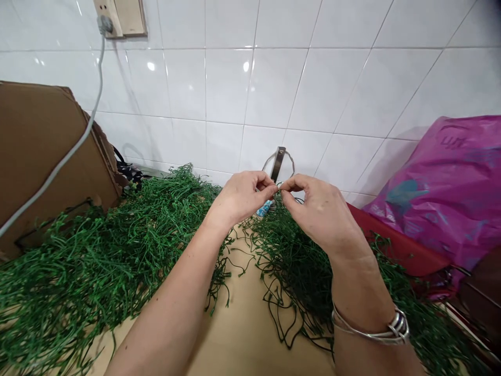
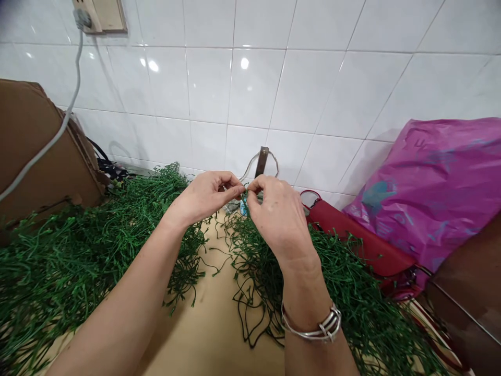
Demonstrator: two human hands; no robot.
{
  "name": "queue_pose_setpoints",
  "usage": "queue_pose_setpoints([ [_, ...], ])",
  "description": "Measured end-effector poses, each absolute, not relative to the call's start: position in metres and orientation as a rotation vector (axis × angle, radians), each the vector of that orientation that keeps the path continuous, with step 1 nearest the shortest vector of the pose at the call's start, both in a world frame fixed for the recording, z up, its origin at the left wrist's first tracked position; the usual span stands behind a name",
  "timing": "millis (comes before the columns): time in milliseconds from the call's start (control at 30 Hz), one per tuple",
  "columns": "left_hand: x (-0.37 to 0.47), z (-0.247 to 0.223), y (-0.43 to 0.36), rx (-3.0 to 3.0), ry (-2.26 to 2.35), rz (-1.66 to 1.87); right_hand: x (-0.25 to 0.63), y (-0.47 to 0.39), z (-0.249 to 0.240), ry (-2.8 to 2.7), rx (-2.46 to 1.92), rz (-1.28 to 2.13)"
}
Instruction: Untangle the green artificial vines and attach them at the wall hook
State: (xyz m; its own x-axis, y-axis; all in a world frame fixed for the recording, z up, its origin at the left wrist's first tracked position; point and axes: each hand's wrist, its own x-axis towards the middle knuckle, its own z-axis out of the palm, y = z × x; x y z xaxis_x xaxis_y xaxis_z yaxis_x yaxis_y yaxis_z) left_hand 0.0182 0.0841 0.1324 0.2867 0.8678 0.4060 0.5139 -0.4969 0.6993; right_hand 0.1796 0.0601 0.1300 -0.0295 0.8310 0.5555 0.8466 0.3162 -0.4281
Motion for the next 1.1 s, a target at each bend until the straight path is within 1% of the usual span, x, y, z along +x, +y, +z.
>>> queue_pose_setpoints([
  [167,0.019,0.134,0.083,2.102,1.278,1.109,0.181,0.056,0.13,-1.92,-1.401,0.012],
  [367,0.018,0.132,0.084,2.133,1.262,1.118,0.173,0.056,0.133,-1.877,-1.567,-0.12],
  [567,0.019,0.132,0.084,2.094,1.294,1.135,0.173,0.058,0.128,-1.898,-1.433,-0.1],
  [700,0.019,0.133,0.085,2.06,1.234,1.129,0.171,0.059,0.125,-1.892,-1.462,-0.147],
  [933,0.016,0.13,0.086,2.019,1.163,1.104,0.182,0.055,0.132,-1.976,-1.47,-0.011],
  [1100,0.016,0.129,0.087,1.957,1.107,1.057,0.19,0.054,0.135,-1.989,-1.454,-0.047],
])
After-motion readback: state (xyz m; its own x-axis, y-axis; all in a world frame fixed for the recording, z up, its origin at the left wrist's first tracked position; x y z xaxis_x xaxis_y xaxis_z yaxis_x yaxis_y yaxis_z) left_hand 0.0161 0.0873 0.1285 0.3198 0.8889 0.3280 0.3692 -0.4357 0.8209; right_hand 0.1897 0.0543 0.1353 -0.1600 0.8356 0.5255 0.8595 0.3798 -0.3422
